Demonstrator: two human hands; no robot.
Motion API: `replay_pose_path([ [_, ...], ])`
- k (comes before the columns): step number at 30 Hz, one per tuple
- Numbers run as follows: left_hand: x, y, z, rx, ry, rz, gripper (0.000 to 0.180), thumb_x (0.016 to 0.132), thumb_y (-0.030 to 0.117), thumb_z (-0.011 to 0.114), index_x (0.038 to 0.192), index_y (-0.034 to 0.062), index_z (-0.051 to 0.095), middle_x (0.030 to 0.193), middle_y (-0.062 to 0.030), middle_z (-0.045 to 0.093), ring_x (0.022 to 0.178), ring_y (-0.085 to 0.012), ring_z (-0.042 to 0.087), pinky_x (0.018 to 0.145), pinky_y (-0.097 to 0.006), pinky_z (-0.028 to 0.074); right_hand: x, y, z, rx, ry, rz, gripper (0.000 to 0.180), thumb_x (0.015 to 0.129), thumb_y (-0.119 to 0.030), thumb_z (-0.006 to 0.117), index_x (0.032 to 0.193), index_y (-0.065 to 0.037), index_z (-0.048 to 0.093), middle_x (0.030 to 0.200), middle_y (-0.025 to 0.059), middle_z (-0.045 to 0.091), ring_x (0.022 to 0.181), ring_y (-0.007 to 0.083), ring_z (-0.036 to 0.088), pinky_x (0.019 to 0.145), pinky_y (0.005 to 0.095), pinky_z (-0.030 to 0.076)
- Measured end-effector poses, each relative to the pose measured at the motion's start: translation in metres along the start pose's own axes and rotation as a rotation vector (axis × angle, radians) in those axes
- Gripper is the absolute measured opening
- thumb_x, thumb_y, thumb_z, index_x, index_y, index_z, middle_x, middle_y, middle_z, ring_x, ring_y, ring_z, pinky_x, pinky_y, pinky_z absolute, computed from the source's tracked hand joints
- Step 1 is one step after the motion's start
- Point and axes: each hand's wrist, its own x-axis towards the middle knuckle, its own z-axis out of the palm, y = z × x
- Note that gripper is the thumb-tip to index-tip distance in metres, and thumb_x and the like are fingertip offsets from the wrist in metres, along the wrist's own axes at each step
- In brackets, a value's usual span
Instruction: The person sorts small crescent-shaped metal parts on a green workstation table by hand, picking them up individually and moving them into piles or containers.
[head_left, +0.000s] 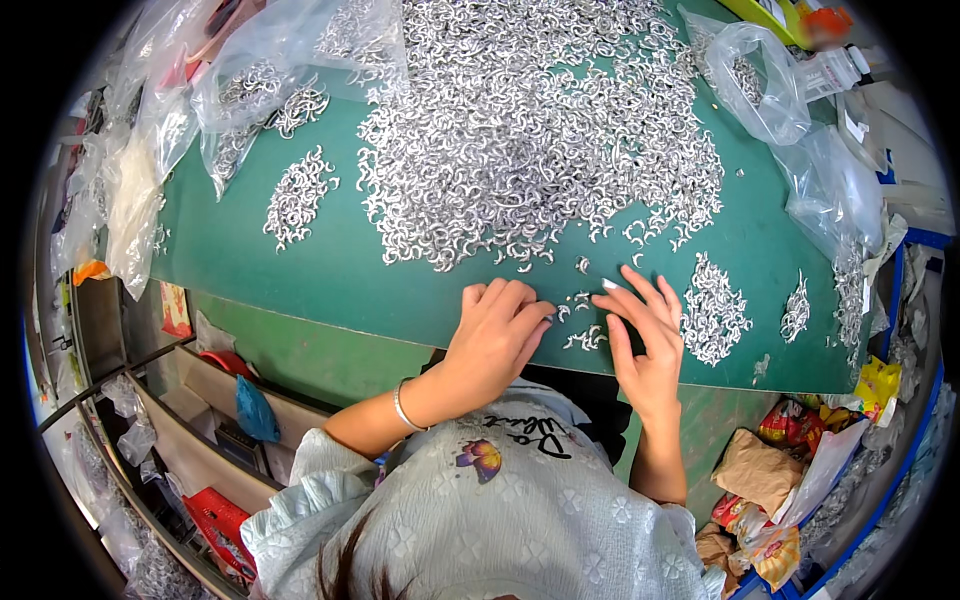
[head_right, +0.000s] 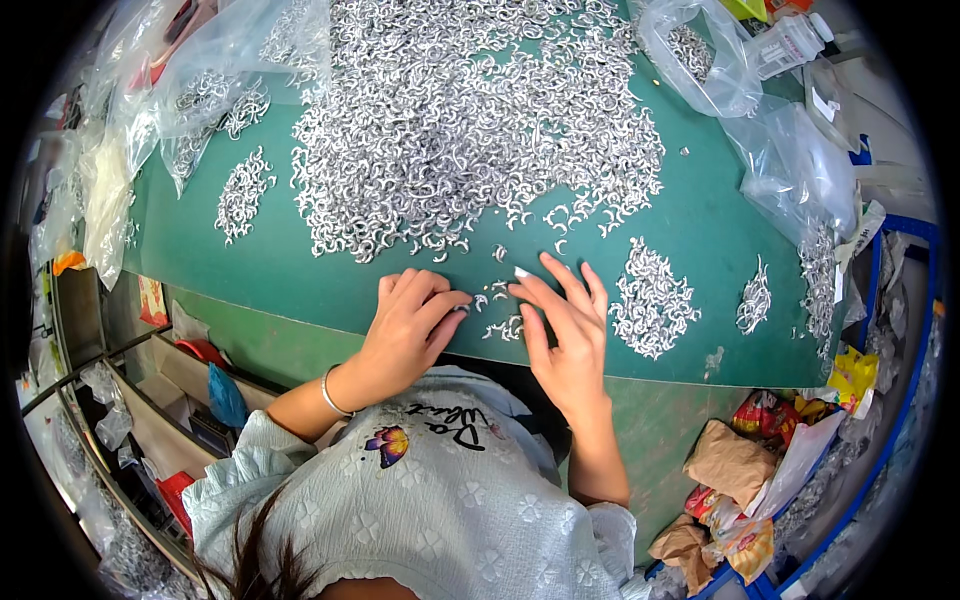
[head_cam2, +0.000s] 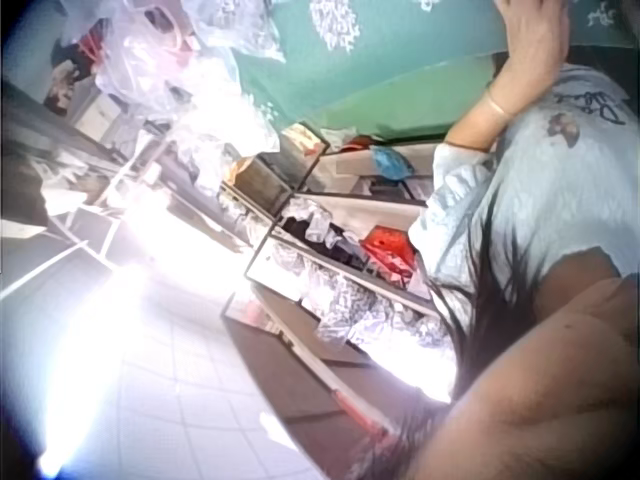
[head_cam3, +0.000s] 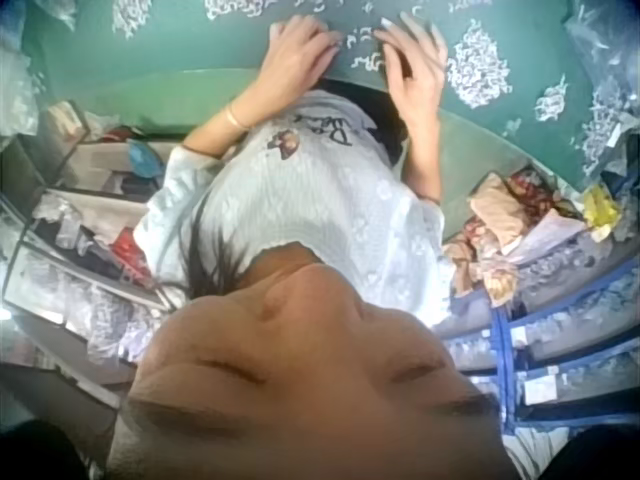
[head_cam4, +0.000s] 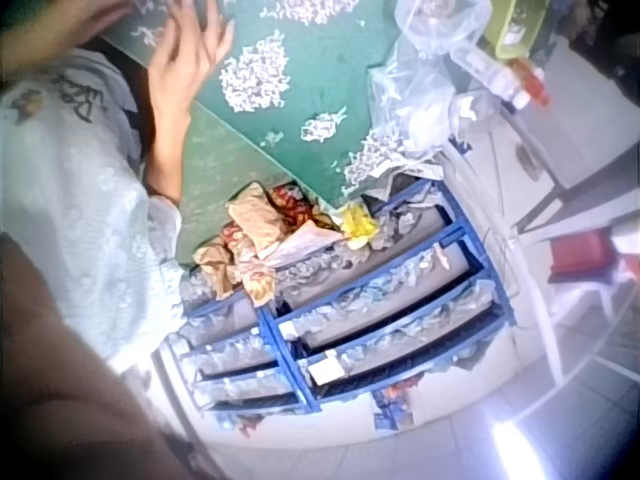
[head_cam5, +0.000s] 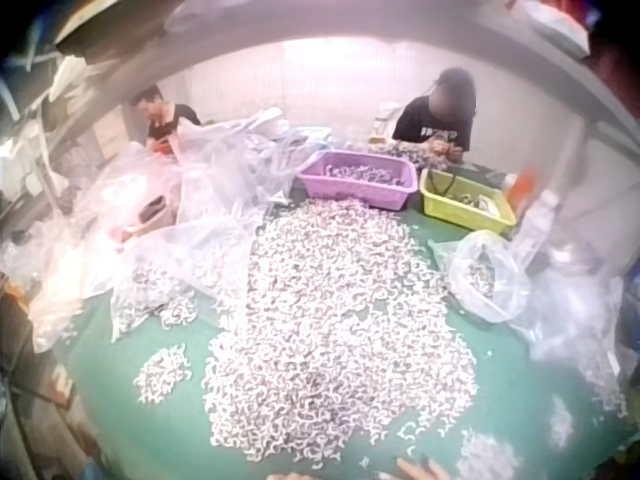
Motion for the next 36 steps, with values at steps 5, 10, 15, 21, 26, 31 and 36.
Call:
replay_pose_path([
  [5, 0.001, -0.005, -0.002, 0.060, 0.087, -0.022, 0.025, 0.078, 0.002, 0.073, 0.102, 0.0082, 0.067, 0.093, -0.0045, 0.054, 0.085, -0.0219, 0.052, 0.077, -0.036, 0.033, -0.003, 0.001, 0.000, 0.057, -0.034, -0.012, 0.024, 0.086, 0.000, 0.064, 0.110, -0.001, 0.067, 0.098, 0.0034, 0.075, 0.120, 0.0277, 0.059, 0.109, 0.0523, 0.030],
  [10, 0.008, 0.008, 0.002, 0.004, 0.059, 0.006, 0.029, 0.077, 0.005, 0.075, 0.105, 0.0077, 0.068, 0.094, -0.0032, 0.055, 0.085, -0.0207, 0.052, 0.077, -0.037, 0.032, -0.001, -0.001, 0.001, -0.003, -0.011, -0.007, 0.025, 0.087, -0.001, 0.063, 0.111, -0.003, 0.067, 0.095, 0.0033, 0.075, 0.120, 0.0283, 0.059, 0.109, 0.0551, 0.026],
  [15, 0.009, 0.008, 0.006, 0.052, 0.029, 0.057, 0.030, 0.076, 0.006, 0.075, 0.105, 0.0063, 0.069, 0.095, -0.0032, 0.056, 0.087, -0.0208, 0.053, 0.078, -0.038, 0.032, -0.004, -0.003, 0.002, 0.012, -0.051, -0.008, 0.022, 0.087, 0.000, 0.062, 0.108, -0.002, 0.068, 0.093, 0.0034, 0.075, 0.119, 0.0282, 0.060, 0.109, 0.0554, 0.026],
  [21, -0.001, 0.006, 0.008, 0.006, -0.025, 0.087, 0.028, 0.078, 0.004, 0.071, 0.106, 0.0045, 0.067, 0.098, -0.0049, 0.057, 0.090, -0.0220, 0.053, 0.080, -0.039, 0.033, -0.001, -0.001, -0.004, 0.056, -0.021, 0.016, 0.022, 0.087, 0.000, 0.062, 0.108, -0.002, 0.068, 0.094, 0.0036, 0.075, 0.117, 0.0278, 0.060, 0.109, 0.0526, 0.028],
  [26, 0.009, 0.007, 0.002, 0.028, 0.050, 0.017, 0.032, 0.079, 0.001, 0.071, 0.110, 0.0056, 0.067, 0.098, -0.0049, 0.058, 0.090, -0.0227, 0.054, 0.081, -0.038, 0.033, 0.004, -0.005, 0.006, -0.055, -0.036, -0.027, 0.022, 0.088, -0.001, 0.062, 0.109, -0.002, 0.068, 0.103, 0.0046, 0.074, 0.119, 0.0282, 0.060, 0.109, 0.0514, 0.030],
  [31, 0.009, 0.005, -0.003, 0.036, 0.087, -0.030, 0.034, 0.079, 0.000, 0.071, 0.112, 0.0058, 0.066, 0.104, -0.0060, 0.058, 0.094, -0.0236, 0.055, 0.082, -0.039, 0.034, 0.003, -0.005, 0.002, 0.015, -0.025, -0.002, 0.024, 0.089, -0.001, 0.060, 0.113, -0.001, 0.067, 0.102, 0.0098, 0.072, 0.119, 0.0297, 0.060, 0.108, 0.0505, 0.031],
  [36, 0.010, 0.006, 0.001, 0.044, 0.083, 0.006, 0.034, 0.079, 0.001, 0.071, 0.112, 0.0055, 0.066, 0.107, -0.0064, 0.058, 0.097, -0.0239, 0.054, 0.084, -0.038, 0.035, 0.001, -0.013, 0.014, 0.003, -0.068, -0.013, 0.028, 0.091, -0.002, 0.057, 0.118, 0.001, 0.064, 0.106, 0.0158, 0.070, 0.119, 0.0325, 0.059, 0.106, 0.0490, 0.034],
])
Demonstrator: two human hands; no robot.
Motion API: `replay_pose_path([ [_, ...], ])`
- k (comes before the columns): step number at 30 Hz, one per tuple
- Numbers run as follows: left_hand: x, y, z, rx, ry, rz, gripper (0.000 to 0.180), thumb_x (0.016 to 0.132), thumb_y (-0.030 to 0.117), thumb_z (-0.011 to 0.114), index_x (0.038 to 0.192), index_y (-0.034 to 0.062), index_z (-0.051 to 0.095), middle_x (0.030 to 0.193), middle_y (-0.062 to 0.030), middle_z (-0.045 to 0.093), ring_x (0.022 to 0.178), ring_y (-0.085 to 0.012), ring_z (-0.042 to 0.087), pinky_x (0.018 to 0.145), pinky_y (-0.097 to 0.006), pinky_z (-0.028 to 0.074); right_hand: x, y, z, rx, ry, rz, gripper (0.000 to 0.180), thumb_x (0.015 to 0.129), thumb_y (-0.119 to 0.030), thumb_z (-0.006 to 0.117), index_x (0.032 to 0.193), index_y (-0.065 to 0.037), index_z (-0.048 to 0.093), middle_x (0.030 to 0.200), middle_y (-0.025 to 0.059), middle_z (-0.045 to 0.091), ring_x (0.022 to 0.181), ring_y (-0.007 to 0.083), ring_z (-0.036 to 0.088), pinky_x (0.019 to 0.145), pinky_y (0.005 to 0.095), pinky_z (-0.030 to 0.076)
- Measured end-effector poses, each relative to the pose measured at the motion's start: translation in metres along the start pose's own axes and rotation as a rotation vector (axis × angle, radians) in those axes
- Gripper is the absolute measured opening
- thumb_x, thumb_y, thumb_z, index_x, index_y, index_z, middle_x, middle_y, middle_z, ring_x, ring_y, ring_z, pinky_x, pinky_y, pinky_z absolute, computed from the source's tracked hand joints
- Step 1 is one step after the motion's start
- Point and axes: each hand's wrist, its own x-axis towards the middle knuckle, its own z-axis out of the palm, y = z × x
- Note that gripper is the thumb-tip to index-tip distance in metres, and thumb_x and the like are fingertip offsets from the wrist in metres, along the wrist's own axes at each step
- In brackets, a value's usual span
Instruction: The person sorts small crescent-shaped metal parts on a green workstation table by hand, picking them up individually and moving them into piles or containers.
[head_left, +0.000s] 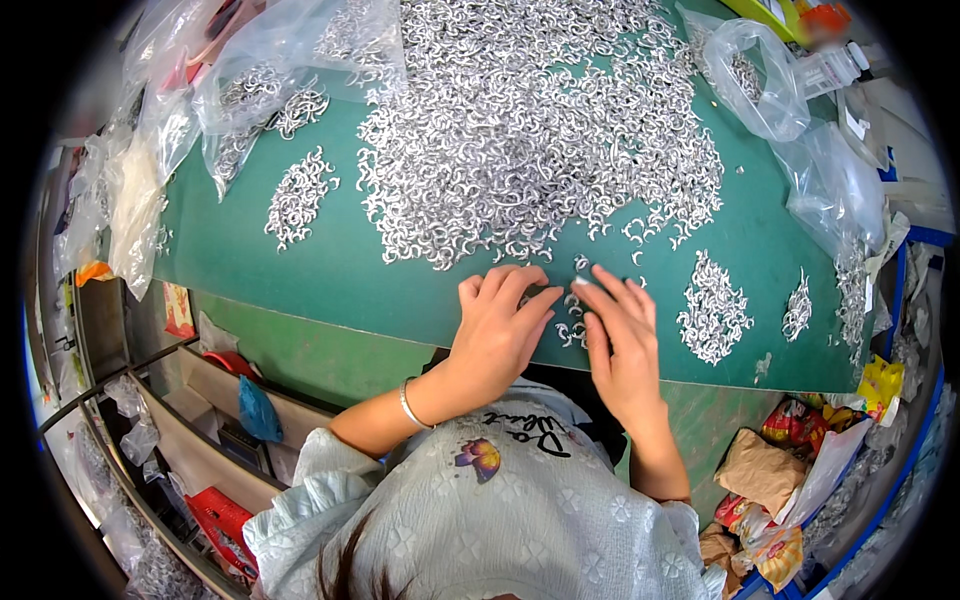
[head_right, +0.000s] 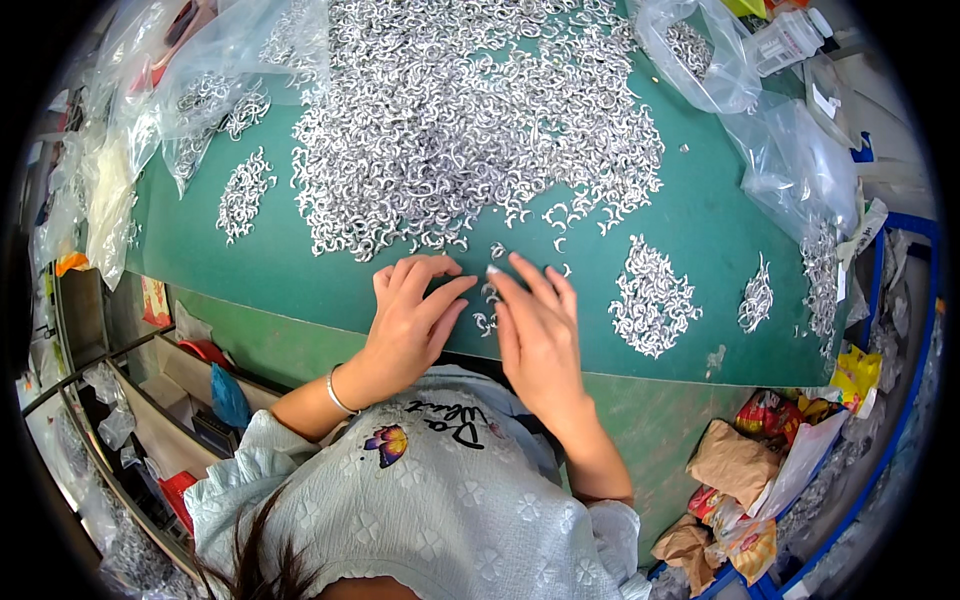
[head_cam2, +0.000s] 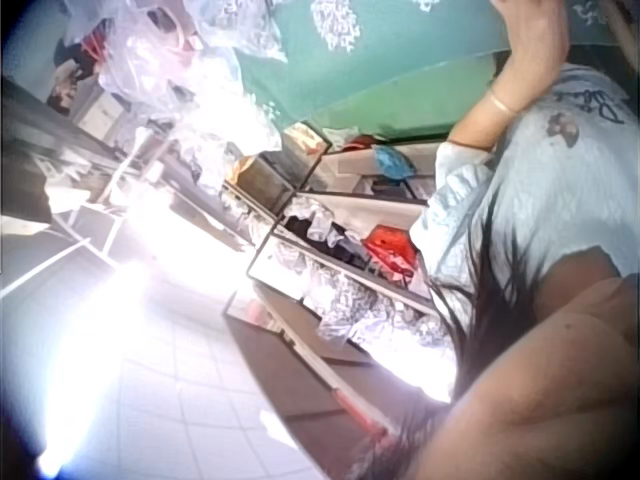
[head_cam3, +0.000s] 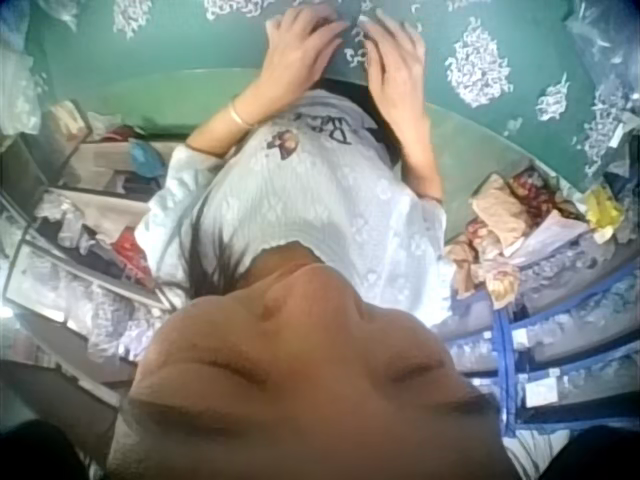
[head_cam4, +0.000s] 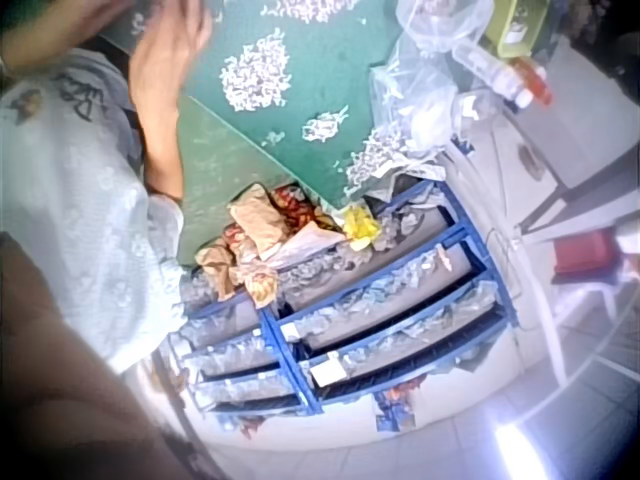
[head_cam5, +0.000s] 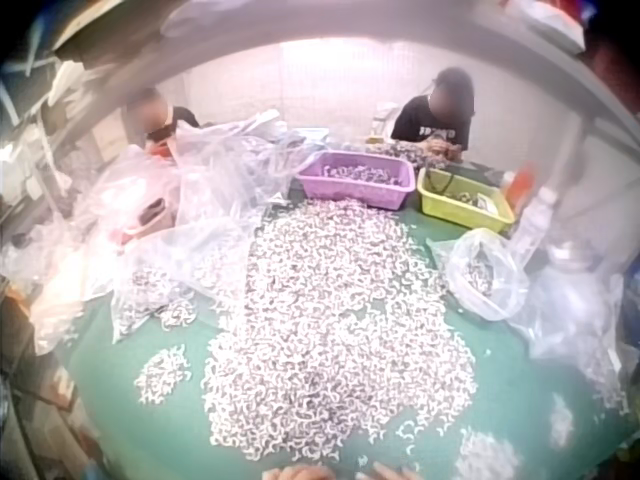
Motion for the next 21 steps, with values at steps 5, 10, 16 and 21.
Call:
replay_pose_path([
  [5, -0.002, -0.003, -0.006, -0.009, -0.011, -0.041, 0.033, 0.079, 0.001, 0.071, 0.111, 0.0053, 0.066, 0.106, -0.0062, 0.058, 0.097, -0.0239, 0.055, 0.083, -0.037, 0.036, 0.007, 0.001, 0.000, -0.029, 0.096, 0.002, 0.030, 0.091, -0.002, 0.058, 0.120, 0.003, 0.062, 0.113, 0.0163, 0.068, 0.117, 0.0325, 0.059, 0.102, 0.0464, 0.037],
  [10, -0.009, -0.009, -0.003, -0.040, -0.053, -0.067, 0.032, 0.080, 0.000, 0.070, 0.111, 0.0047, 0.064, 0.105, -0.0072, 0.059, 0.097, -0.0260, 0.055, 0.080, -0.037, 0.038, 0.011, -0.009, 0.009, -0.084, 0.036, -0.005, 0.038, 0.088, -0.001, 0.061, 0.126, 0.002, 0.059, 0.109, 0.0147, 0.067, 0.106, 0.0302, 0.060, 0.090, 0.0429, 0.039],
  [16, -0.005, -0.007, -0.010, -0.121, 0.049, -0.106, 0.041, 0.080, 0.000, 0.068, 0.120, 0.0029, 0.058, 0.114, -0.0105, 0.055, 0.103, -0.0293, 0.052, 0.085, -0.038, 0.039, 0.014, -0.013, 0.005, -0.034, 0.062, -0.044, 0.036, 0.087, -0.001, 0.062, 0.122, 0.001, 0.061, 0.109, 0.0121, 0.069, 0.108, 0.0274, 0.060, 0.090, 0.0414, 0.036],
  [21, 0.004, -0.008, -0.007, -0.014, -0.040, -0.035, 0.037, 0.080, 0.001, 0.070, 0.115, 0.0036, 0.061, 0.116, -0.0102, 0.056, 0.103, -0.0297, 0.053, 0.087, -0.039, 0.040, 0.019, -0.009, 0.012, -0.037, 0.011, -0.070, 0.034, 0.088, -0.001, 0.061, 0.122, 0.001, 0.061, 0.108, 0.0116, 0.070, 0.107, 0.0268, 0.060, 0.091, 0.0408, 0.037],
])
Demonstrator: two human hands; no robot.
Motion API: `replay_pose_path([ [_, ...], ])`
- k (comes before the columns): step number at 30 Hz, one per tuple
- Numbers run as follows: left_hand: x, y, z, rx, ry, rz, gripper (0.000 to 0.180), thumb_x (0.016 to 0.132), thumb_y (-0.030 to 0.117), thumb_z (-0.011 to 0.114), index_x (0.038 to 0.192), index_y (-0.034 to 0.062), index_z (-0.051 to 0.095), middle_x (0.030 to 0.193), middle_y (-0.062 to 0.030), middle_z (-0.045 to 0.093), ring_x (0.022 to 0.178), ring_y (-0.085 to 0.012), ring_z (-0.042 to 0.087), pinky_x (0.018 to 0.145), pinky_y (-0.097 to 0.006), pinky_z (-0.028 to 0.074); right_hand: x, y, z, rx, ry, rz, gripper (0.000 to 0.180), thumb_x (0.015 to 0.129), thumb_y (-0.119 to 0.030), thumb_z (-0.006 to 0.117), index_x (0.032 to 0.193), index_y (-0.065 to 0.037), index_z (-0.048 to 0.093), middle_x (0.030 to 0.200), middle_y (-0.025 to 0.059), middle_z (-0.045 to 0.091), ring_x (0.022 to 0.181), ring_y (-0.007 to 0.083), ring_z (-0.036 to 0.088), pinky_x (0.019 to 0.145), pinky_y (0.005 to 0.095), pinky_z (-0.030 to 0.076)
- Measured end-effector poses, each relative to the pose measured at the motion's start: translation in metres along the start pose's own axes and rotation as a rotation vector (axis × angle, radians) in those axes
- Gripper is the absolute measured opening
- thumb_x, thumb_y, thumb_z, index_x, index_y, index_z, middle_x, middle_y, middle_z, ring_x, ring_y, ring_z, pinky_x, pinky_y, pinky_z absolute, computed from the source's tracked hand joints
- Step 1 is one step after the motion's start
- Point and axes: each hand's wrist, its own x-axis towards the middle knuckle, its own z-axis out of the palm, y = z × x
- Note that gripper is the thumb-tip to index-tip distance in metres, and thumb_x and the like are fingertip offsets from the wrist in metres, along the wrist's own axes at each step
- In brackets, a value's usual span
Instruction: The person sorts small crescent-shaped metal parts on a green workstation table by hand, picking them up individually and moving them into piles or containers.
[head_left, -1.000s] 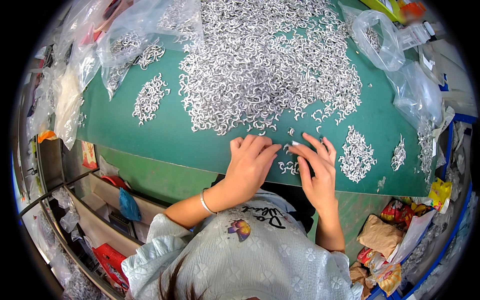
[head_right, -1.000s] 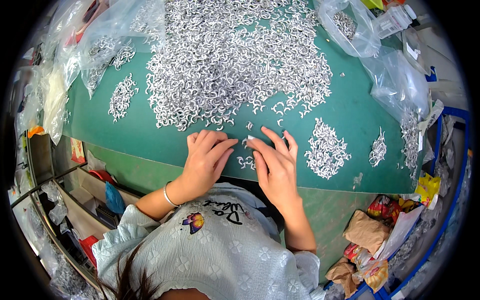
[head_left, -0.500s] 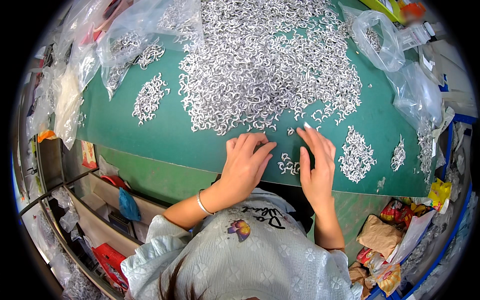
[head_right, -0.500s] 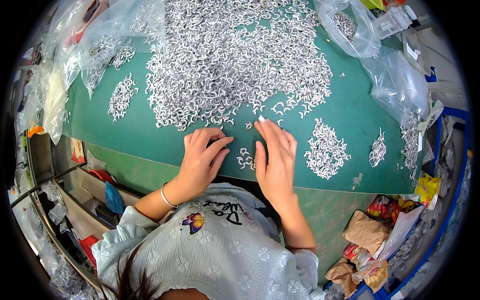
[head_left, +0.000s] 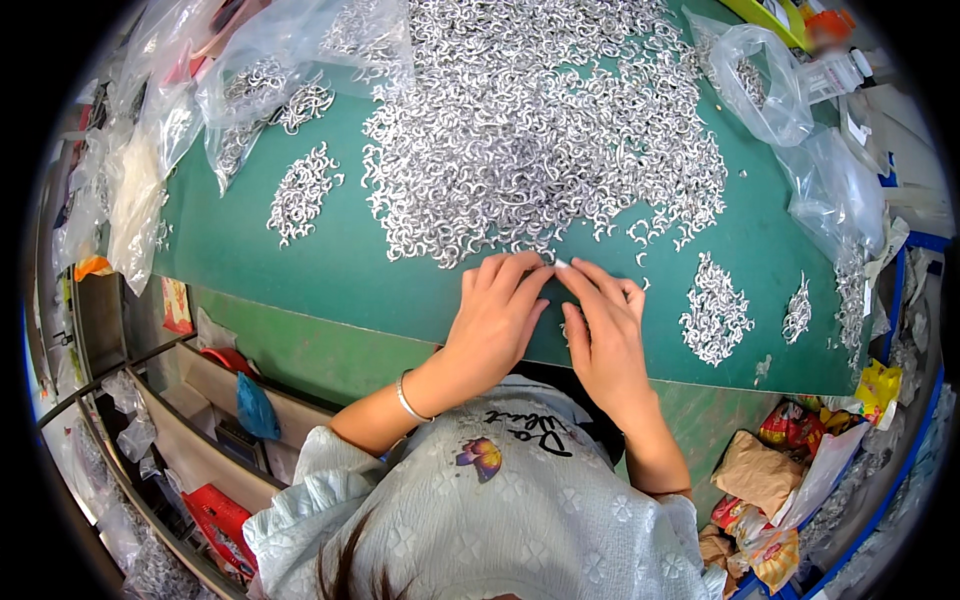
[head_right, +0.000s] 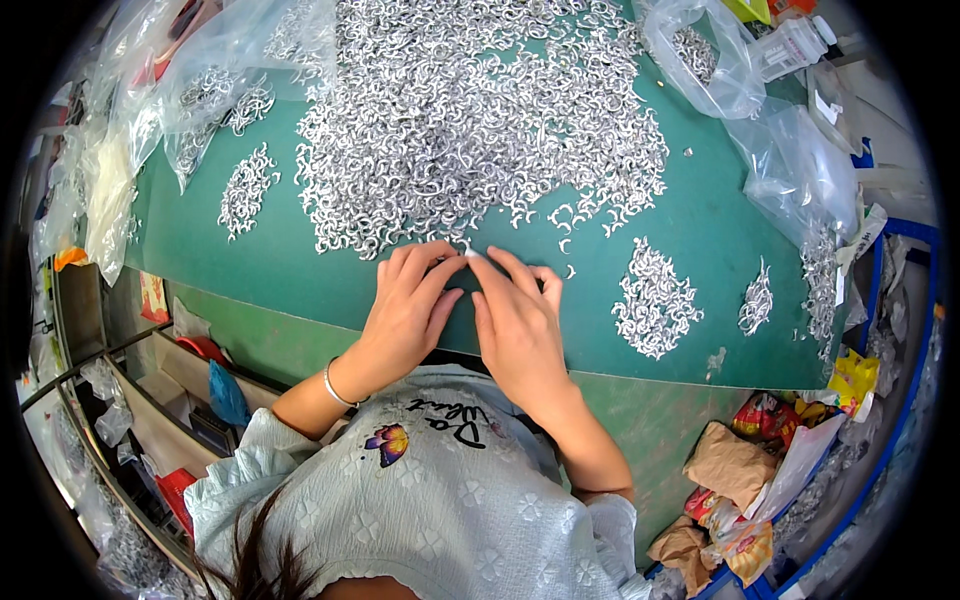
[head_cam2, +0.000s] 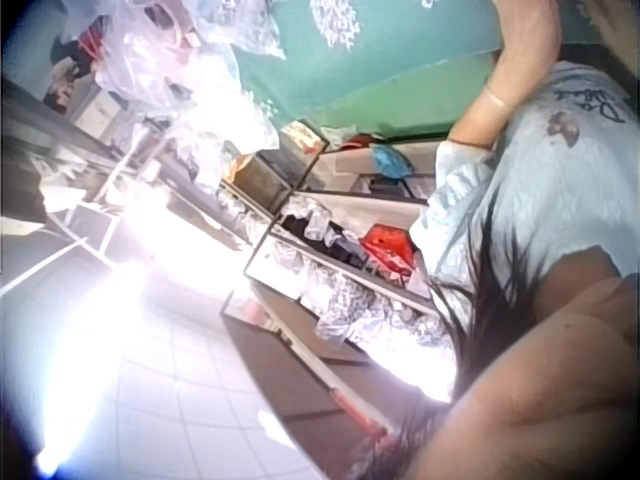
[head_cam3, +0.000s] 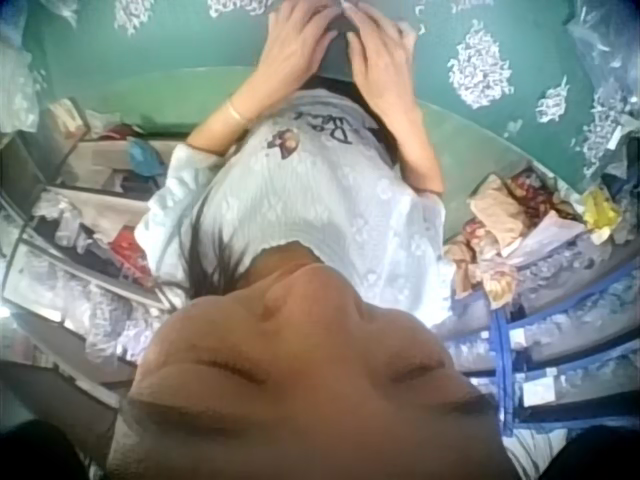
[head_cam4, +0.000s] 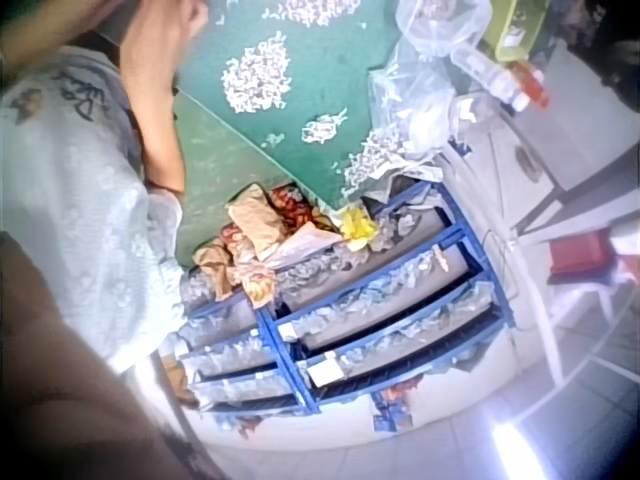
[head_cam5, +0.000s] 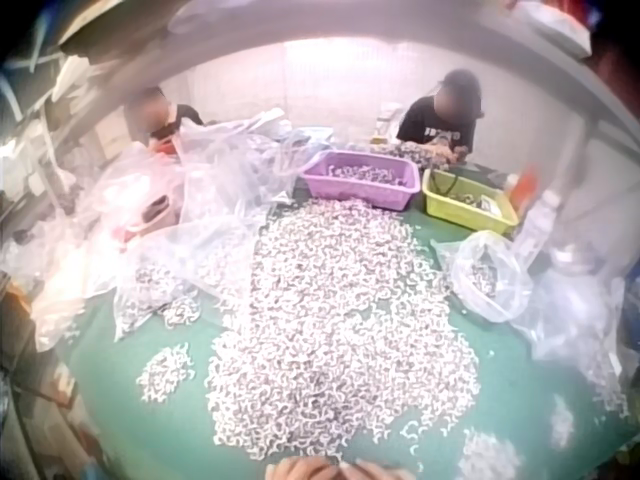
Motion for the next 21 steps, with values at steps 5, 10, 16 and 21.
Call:
replay_pose_path([
  [5, -0.010, -0.008, -0.007, -0.027, -0.006, -0.003, 0.033, 0.079, 0.001, 0.071, 0.112, 0.0035, 0.063, 0.112, -0.0096, 0.057, 0.102, -0.0290, 0.054, 0.086, -0.039, 0.040, -0.007, 0.001, -0.020, -0.038, 0.080, 0.086, 0.033, 0.084, 0.001, 0.066, 0.116, 0.001, 0.063, 0.097, 0.0073, 0.072, 0.092, 0.0244, 0.061, 0.084, 0.0368, 0.039],
  [10, -0.005, -0.002, -0.001, -0.014, 0.003, 0.059, 0.032, 0.078, 0.001, 0.072, 0.110, 0.0032, 0.064, 0.111, -0.0094, 0.058, 0.101, -0.0286, 0.055, 0.084, -0.039, 0.040, -0.010, -0.007, -0.013, -0.067, -0.050, 0.120, 0.038, 0.079, 0.003, 0.068, 0.116, 0.000, 0.062, 0.090, 0.0090, 0.065, 0.086, 0.0261, 0.059, 0.077, 0.0382, 0.041],
  [16, -0.015, -0.009, -0.007, -0.062, -0.027, -0.001, 0.035, 0.077, 0.002, 0.073, 0.111, 0.0033, 0.063, 0.111, -0.0102, 0.057, 0.103, -0.0292, 0.054, 0.085, -0.038, 0.041, 0.005, -0.007, 0.015, 0.124, -0.024, 0.088, 0.043, 0.078, 0.009, 0.070, 0.118, -0.003, 0.062, 0.089, 0.0093, 0.064, 0.078, 0.0244, 0.060, 0.071, 0.0363, 0.046],
  [21, -0.017, -0.007, -0.013, -0.041, -0.002, -0.020, 0.036, 0.077, 0.005, 0.076, 0.111, 0.0052, 0.064, 0.113, -0.0094, 0.056, 0.102, -0.0287, 0.054, 0.084, -0.039, 0.040, 0.005, -0.001, 0.015, 0.240, 0.062, 0.157, 0.042, 0.081, 0.011, 0.066, 0.120, -0.002, 0.060, 0.096, 0.0110, 0.067, 0.084, 0.0257, 0.064, 0.072, 0.0354, 0.052],
])
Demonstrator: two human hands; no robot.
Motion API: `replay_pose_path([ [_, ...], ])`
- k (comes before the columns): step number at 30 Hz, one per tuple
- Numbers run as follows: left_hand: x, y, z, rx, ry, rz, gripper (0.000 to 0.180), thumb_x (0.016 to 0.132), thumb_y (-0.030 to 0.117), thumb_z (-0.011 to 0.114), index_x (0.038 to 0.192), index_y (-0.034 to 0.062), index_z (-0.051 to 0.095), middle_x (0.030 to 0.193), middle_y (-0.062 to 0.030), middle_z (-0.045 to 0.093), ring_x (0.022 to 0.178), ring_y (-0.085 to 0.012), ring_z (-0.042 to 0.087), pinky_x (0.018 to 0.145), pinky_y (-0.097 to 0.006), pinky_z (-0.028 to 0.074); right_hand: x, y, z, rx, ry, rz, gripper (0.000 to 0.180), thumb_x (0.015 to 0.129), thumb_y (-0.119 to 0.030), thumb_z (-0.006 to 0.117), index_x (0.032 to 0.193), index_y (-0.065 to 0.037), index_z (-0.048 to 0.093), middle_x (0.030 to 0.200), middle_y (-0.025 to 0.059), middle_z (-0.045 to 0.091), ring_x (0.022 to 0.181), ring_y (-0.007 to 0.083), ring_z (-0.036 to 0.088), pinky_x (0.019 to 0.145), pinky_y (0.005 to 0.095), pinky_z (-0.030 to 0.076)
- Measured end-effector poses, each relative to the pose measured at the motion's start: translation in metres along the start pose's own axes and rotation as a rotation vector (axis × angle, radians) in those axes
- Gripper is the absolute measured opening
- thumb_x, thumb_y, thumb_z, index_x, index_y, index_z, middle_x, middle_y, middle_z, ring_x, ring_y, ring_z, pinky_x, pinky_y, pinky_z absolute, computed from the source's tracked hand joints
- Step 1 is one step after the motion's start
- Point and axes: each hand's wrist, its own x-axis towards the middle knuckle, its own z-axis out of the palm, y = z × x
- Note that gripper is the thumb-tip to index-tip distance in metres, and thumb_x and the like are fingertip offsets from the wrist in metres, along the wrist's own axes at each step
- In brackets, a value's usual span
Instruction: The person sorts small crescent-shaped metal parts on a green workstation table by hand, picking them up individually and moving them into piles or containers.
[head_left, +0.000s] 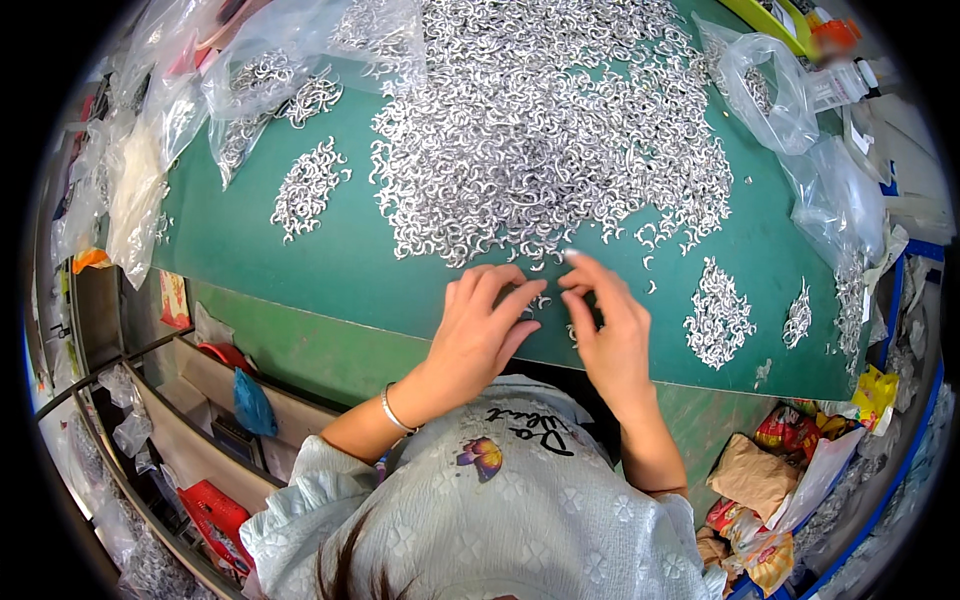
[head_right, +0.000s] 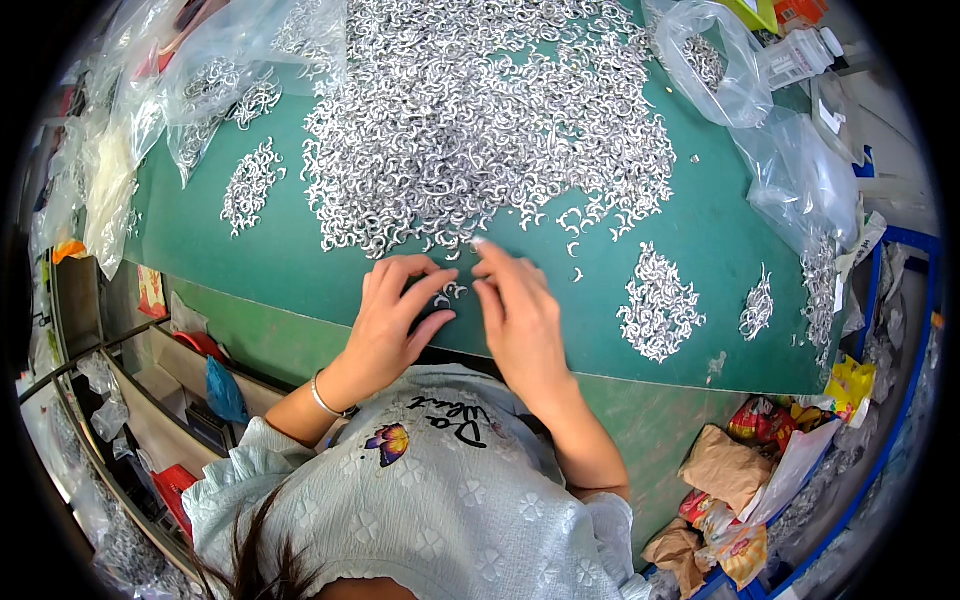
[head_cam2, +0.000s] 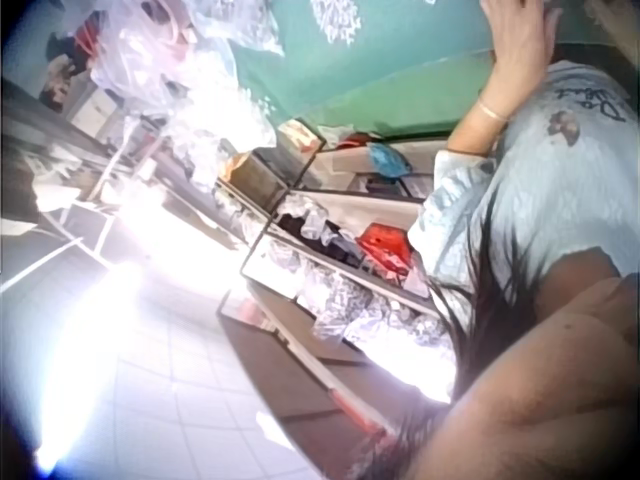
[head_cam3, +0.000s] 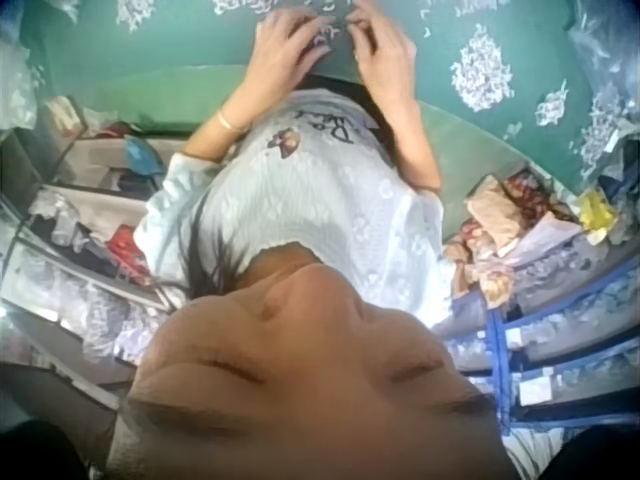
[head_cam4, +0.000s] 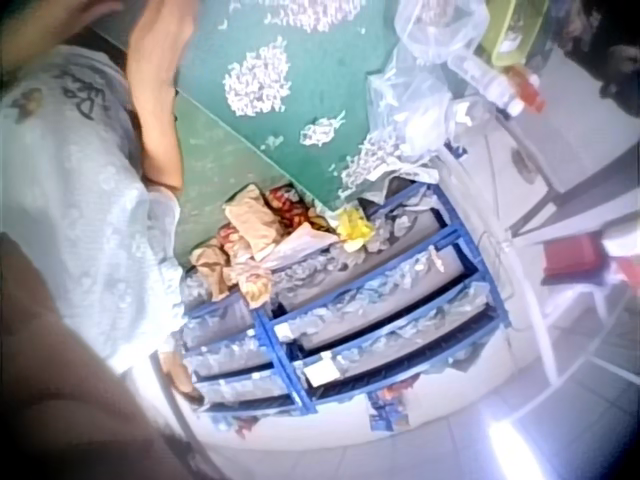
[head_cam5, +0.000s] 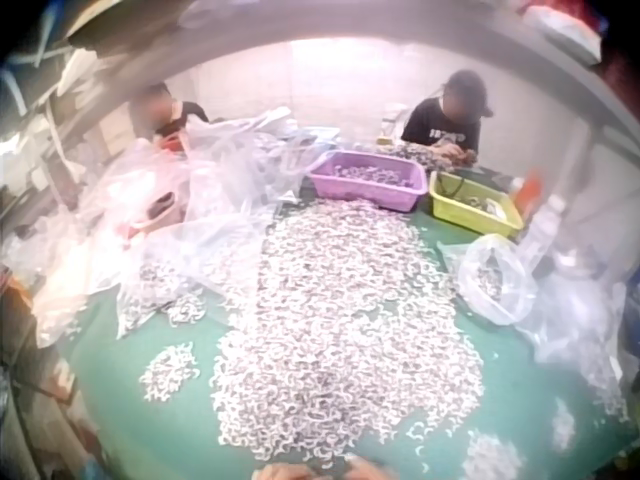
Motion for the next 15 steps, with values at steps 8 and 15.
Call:
replay_pose_path([
  [8, -0.004, -0.008, 0.001, 0.032, 0.034, -0.010, 0.028, 0.076, 0.004, 0.076, 0.102, 0.0068, 0.068, 0.106, -0.0068, 0.057, 0.098, -0.0250, 0.054, 0.082, -0.037, 0.038, 0.004, -0.008, 0.003, -0.017, -0.052, -0.098, 0.038, 0.085, 0.010, 0.061, 0.121, 0.000, 0.059, 0.101, 0.0145, 0.069, 0.092, 0.0303, 0.064, 0.078, 0.0369, 0.052],
  [15, -0.013, -0.015, -0.008, 0.075, 0.084, -0.069, 0.027, 0.076, 0.004, 0.076, 0.101, 0.0070, 0.067, 0.104, -0.0069, 0.056, 0.095, -0.0245, 0.054, 0.082, -0.037, 0.037, 0.007, -0.007, 0.006, -0.287, 0.036, -0.174, 0.030, 0.083, 0.004, 0.064, 0.113, 0.001, 0.063, 0.095, 0.0131, 0.067, 0.092, 0.0298, 0.060, 0.076, 0.0390, 0.045],
])
